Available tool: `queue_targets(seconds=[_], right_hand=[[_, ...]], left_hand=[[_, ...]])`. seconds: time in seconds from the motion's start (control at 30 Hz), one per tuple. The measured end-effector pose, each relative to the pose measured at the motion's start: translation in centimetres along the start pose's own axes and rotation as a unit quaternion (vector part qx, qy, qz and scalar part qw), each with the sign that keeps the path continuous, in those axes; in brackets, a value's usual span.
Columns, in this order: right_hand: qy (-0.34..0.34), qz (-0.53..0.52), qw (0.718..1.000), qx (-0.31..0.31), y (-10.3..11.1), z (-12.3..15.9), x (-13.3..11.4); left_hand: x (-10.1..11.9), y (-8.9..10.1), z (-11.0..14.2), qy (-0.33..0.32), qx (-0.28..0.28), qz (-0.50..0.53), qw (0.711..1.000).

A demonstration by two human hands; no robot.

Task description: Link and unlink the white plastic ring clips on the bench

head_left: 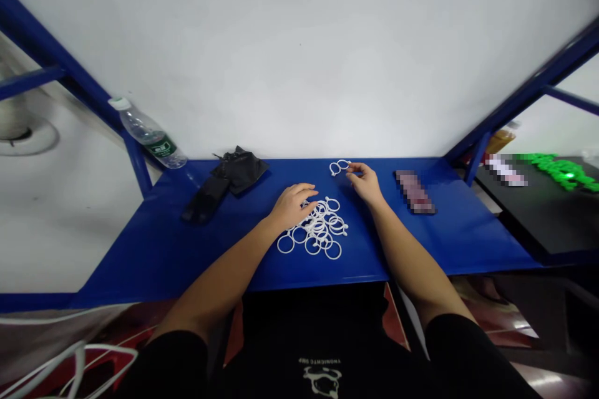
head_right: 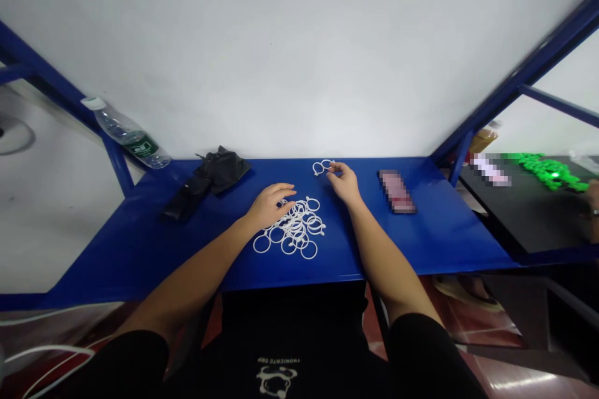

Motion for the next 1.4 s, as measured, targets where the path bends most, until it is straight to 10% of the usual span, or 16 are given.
queue_targets(seconds=[0.13,0.33,0.63,0.97,1.23,1.4], right_hand=[[0.069,0.065,0.995,-0.03,0.8,0.6,-2.0],[0.143,0.139,0.943,-0.268,-3.0,4.0,-4.0],[0.2,0.235,0.911,-0.272,-5.7,5.2,-4.4],[0.237,0.104,0.957,-0.127,-5.6,8.1,-8.5],[0.288,0.081,0.937,-0.18,-5.8,8.4,-9.3],[0.186,0.031,0.957,-0.223,-6.6,7.5,-7.7]], left_hand=[[0.2,-0.3,-0.1,-0.01,-0.02,-0.002,1.0],[0.5,-0.5,-0.2,-0.011,-0.052,0.007,0.999],[0.2,-1.0,-0.1,0.005,-0.074,0.001,0.997],[0.6,-0.5,-0.3,0.007,-0.075,-0.005,0.997],[1.1,0.4,-0.8,-0.01,-0.047,0.004,0.999],[1.1,0.0,-0.6,-0.015,-0.061,0.004,0.998]])
Point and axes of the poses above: each hand's wrist, its own z-axis away from the middle knuckle, its own y-axis out of the back of the hand, x = y × z, the point moved 8 cm from there along -z, towards the middle knuckle, and after that the axes turned 6 degrees about -y, right-handed, at the moved point
